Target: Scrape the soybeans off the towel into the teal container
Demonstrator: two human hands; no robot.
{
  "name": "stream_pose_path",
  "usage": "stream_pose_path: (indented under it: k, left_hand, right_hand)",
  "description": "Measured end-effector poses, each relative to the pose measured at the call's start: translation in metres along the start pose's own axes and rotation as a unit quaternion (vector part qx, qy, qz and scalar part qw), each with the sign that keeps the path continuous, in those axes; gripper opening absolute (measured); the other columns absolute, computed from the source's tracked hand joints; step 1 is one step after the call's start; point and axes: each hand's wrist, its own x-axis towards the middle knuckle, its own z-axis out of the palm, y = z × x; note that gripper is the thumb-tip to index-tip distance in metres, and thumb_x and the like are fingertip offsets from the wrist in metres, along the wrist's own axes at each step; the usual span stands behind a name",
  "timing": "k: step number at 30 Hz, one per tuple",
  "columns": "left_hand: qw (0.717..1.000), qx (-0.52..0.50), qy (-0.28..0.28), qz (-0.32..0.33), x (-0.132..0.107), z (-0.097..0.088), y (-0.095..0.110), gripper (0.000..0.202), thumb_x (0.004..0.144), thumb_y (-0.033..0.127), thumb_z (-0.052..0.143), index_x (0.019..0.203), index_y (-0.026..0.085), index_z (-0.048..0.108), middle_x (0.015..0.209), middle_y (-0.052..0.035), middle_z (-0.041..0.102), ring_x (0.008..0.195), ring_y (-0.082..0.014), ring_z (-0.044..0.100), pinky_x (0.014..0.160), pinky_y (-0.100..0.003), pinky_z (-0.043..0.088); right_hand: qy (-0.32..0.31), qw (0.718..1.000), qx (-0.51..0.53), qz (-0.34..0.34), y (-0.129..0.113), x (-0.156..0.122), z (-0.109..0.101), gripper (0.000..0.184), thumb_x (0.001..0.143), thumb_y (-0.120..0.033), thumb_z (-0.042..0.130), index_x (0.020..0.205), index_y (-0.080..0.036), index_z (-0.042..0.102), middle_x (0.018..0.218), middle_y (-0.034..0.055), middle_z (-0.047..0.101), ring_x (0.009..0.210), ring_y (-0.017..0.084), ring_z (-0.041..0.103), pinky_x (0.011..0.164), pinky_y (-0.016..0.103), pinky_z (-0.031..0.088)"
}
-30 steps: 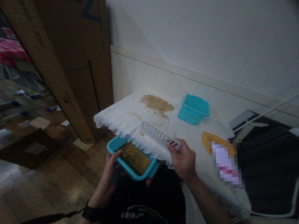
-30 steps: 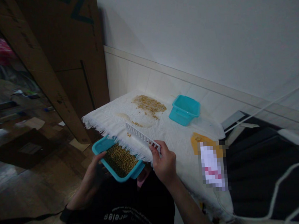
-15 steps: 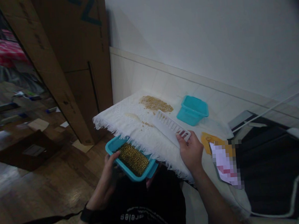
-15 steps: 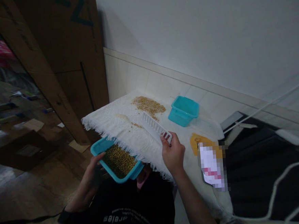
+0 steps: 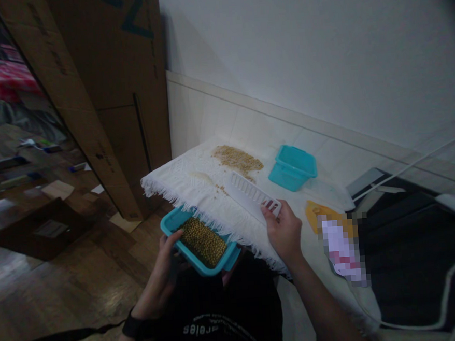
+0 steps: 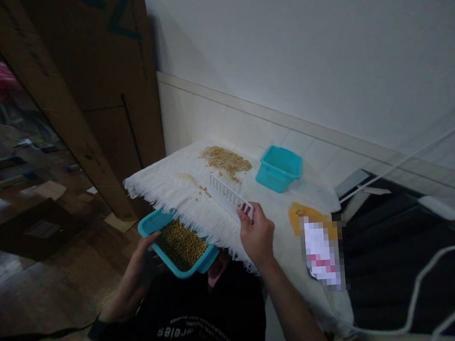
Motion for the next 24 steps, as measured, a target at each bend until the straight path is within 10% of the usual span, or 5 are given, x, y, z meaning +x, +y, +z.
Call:
stream_pose_path:
  k: [24]
  left_hand:
    - [1.0,0.019,0.015,-0.011,-0.013,0.014,0.008,0.061,0.079,0.057,0.087,0.129,0.033,0.063,0.112,-0.0084,0.077,0.099,-0.0336,0.075,0.081,-0.047,0.062]
  right_hand:
    - [-0.016,0.999,0.037,-0.006,-0.022,-0.016,0.006,0.029,0.102,-0.054,0.067,0.102,-0.025,0.072,0.082,0.0065,0.084,0.07,0.027,0.081,0.065,0.033,0.06]
